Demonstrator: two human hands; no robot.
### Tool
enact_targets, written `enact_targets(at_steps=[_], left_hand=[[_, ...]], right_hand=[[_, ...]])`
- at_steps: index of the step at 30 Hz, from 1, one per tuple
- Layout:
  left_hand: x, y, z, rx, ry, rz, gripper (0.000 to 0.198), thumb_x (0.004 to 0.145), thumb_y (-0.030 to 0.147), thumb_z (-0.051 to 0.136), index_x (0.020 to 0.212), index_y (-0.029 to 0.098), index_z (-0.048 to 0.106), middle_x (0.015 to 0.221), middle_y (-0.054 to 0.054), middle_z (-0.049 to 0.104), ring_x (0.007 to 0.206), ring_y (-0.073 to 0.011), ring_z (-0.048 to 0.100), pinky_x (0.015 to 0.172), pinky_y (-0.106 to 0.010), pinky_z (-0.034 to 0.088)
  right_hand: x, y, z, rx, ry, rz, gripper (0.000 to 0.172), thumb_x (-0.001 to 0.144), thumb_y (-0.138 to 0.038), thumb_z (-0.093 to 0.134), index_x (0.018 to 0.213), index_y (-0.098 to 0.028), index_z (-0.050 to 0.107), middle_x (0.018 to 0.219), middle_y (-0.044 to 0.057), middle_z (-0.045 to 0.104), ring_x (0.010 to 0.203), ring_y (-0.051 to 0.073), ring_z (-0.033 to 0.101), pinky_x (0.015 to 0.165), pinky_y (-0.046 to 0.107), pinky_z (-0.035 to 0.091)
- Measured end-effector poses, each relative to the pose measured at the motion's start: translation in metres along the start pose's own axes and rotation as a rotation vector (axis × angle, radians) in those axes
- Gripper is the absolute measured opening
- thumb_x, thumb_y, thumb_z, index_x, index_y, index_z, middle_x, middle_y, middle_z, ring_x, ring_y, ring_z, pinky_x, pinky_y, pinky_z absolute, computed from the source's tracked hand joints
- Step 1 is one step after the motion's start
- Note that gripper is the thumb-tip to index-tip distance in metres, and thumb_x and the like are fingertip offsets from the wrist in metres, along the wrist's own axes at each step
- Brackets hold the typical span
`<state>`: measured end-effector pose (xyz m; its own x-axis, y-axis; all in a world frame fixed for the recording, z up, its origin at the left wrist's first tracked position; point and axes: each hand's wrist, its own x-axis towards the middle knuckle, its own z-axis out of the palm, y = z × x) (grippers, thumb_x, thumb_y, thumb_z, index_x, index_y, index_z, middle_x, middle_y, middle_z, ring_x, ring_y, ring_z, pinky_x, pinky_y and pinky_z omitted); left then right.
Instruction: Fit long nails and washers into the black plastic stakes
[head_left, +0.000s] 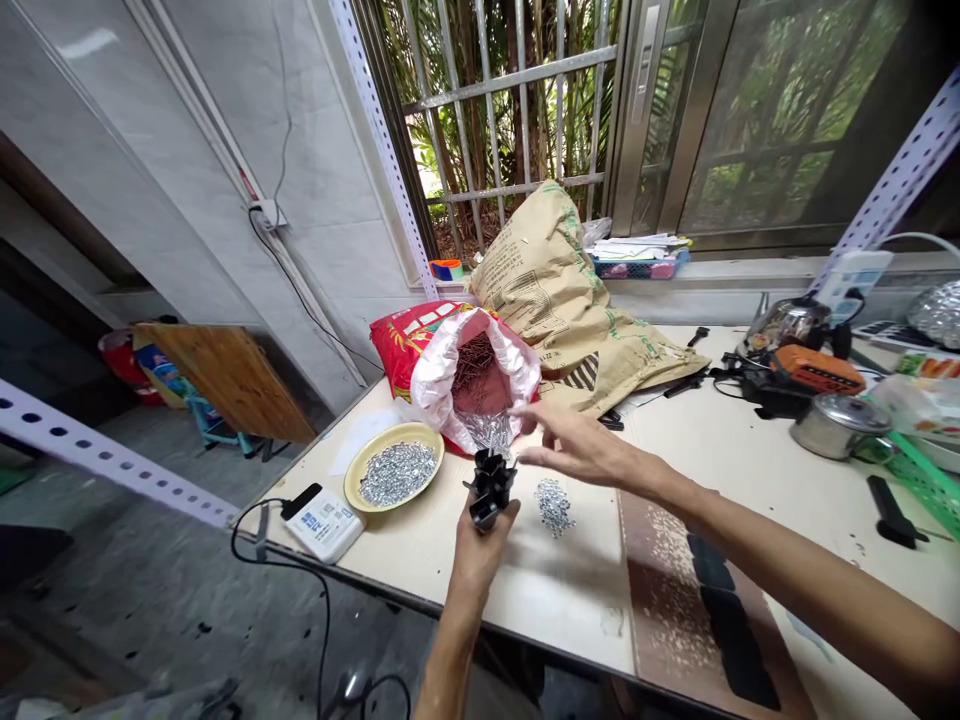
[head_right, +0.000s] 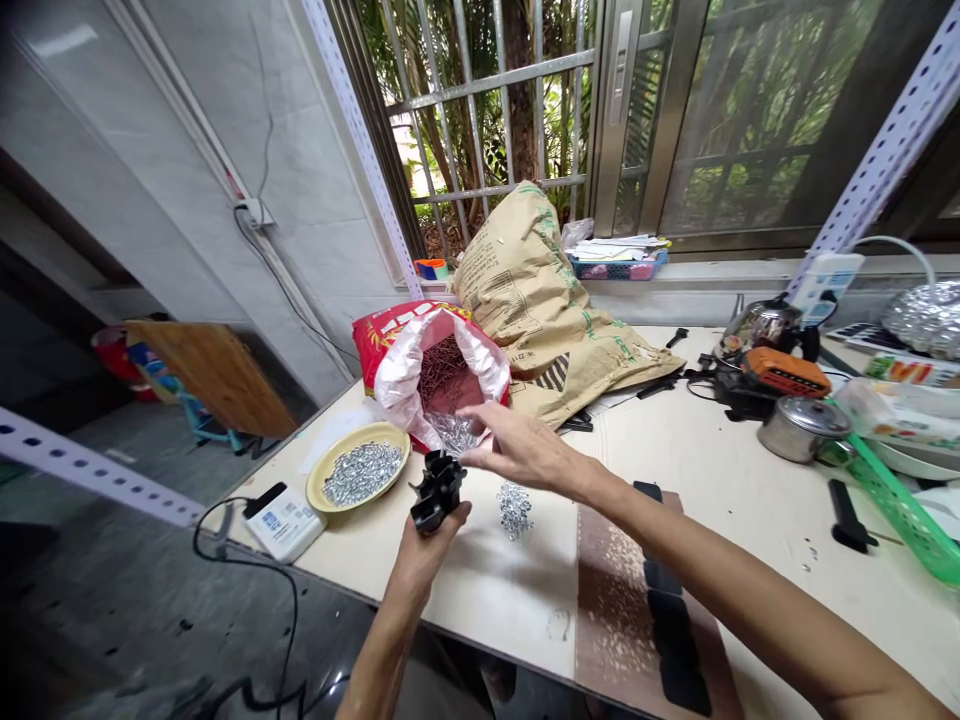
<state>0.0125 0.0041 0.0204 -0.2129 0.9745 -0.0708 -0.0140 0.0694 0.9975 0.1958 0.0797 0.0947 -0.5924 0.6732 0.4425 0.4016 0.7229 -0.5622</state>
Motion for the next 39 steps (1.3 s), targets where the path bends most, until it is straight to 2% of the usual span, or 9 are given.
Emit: enact_targets(at_steps=[2, 6, 9, 13, 19, 23, 28, 34, 39], left_hand=[[-0.002, 0.001, -0.006, 0.015, 0.065, -0.031, 0.032, 0.06, 0.031, 0.076, 0.087, 0.017, 0.067, 0.085, -0.006, 0.071, 0.091, -0.0268, 0.063, 0.083, -0.035, 0.045], [-0.004, 0.002, -0.02, 0.021, 0.178, -0.046, 0.039, 0.061, 0.033, 0.076, 0.095, 0.018, 0.067, 0.093, -0.007, 0.071, 0.094, -0.0268, 0.063, 0.087, -0.036, 0.044], [-0.002, 0.0, -0.026, 0.033, 0.189, -0.031, 0.034, 0.061, 0.033, 0.076, 0.09, 0.018, 0.067, 0.096, -0.007, 0.071, 0.098, -0.0277, 0.062, 0.089, -0.036, 0.044], [0.002, -0.003, -0.031, 0.028, 0.186, -0.015, 0.03, 0.061, 0.032, 0.076, 0.086, 0.019, 0.066, 0.093, -0.006, 0.071, 0.099, -0.0273, 0.062, 0.089, -0.035, 0.044], [0.007, -0.006, -0.032, 0.007, 0.207, -0.082, 0.042, 0.059, 0.034, 0.076, 0.095, 0.015, 0.065, 0.092, -0.008, 0.072, 0.092, -0.0258, 0.065, 0.084, -0.034, 0.047], [0.006, -0.009, -0.024, 0.059, 0.144, -0.081, 0.044, 0.062, 0.037, 0.073, 0.097, 0.012, 0.062, 0.094, -0.01, 0.071, 0.092, -0.0254, 0.064, 0.083, -0.033, 0.047], [0.008, -0.011, -0.022, 0.162, 0.08, 0.04, 0.046, 0.068, 0.036, 0.067, 0.107, 0.013, 0.057, 0.097, -0.01, 0.07, 0.092, -0.0248, 0.064, 0.081, -0.033, 0.046], [0.012, -0.014, -0.021, 0.5, 0.09, 0.176, 0.03, 0.07, 0.028, 0.062, 0.097, 0.017, 0.059, 0.087, -0.006, 0.07, 0.081, -0.0251, 0.065, 0.072, -0.034, 0.046], [0.007, -0.012, -0.013, 0.58, 0.052, 0.227, 0.03, 0.072, 0.023, 0.058, 0.101, 0.018, 0.057, 0.086, -0.005, 0.069, 0.082, -0.0236, 0.064, 0.071, -0.031, 0.045]], right_hand=[[0.008, 0.018, 0.007, 0.053, 0.03, 0.134, 0.039, 0.088, -0.036, 0.053, 0.123, -0.02, 0.048, 0.102, 0.006, 0.061, 0.069, 0.012, 0.056, 0.062, 0.024, 0.043], [0.021, 0.061, 0.047, -0.041, -0.014, 0.437, 0.018, 0.087, -0.026, 0.052, 0.082, -0.014, 0.064, 0.072, 0.002, 0.062, 0.06, 0.011, 0.056, 0.055, 0.02, 0.037], [0.03, 0.081, 0.085, -0.102, -0.027, 0.558, 0.026, 0.084, -0.026, 0.053, 0.063, -0.013, 0.062, 0.06, 0.003, 0.059, 0.059, 0.013, 0.056, 0.053, 0.021, 0.033], [0.042, 0.088, 0.116, -0.172, -0.034, 0.721, 0.03, 0.08, -0.036, 0.058, 0.061, -0.012, 0.062, 0.062, 0.007, 0.061, 0.061, 0.016, 0.056, 0.051, 0.023, 0.032], [0.044, 0.09, 0.116, -0.191, -0.087, 0.811, 0.024, 0.079, -0.031, 0.059, 0.061, -0.015, 0.065, 0.054, 0.003, 0.06, 0.055, 0.014, 0.056, 0.053, 0.021, 0.036], [0.037, 0.085, 0.101, -0.259, -0.019, 0.827, 0.02, 0.082, -0.022, 0.052, 0.07, -0.015, 0.066, 0.066, 0.006, 0.064, 0.065, 0.017, 0.06, 0.058, 0.024, 0.038], [0.024, 0.061, 0.054, -0.319, 0.104, 0.675, 0.019, 0.089, -0.023, 0.047, 0.092, -0.016, 0.064, 0.091, 0.009, 0.064, 0.085, 0.021, 0.058, 0.072, 0.029, 0.041], [0.001, 0.006, -0.004, -0.214, 0.162, -0.082, 0.02, 0.093, -0.022, 0.044, 0.097, -0.018, 0.064, 0.092, 0.005, 0.056, 0.082, 0.013, 0.053, 0.073, 0.024, 0.041], [-0.006, -0.019, -0.013, -0.45, 0.064, -0.19, 0.022, 0.093, -0.016, 0.044, 0.094, -0.022, 0.065, 0.084, 0.003, 0.056, 0.077, 0.013, 0.049, 0.067, 0.024, 0.038]])
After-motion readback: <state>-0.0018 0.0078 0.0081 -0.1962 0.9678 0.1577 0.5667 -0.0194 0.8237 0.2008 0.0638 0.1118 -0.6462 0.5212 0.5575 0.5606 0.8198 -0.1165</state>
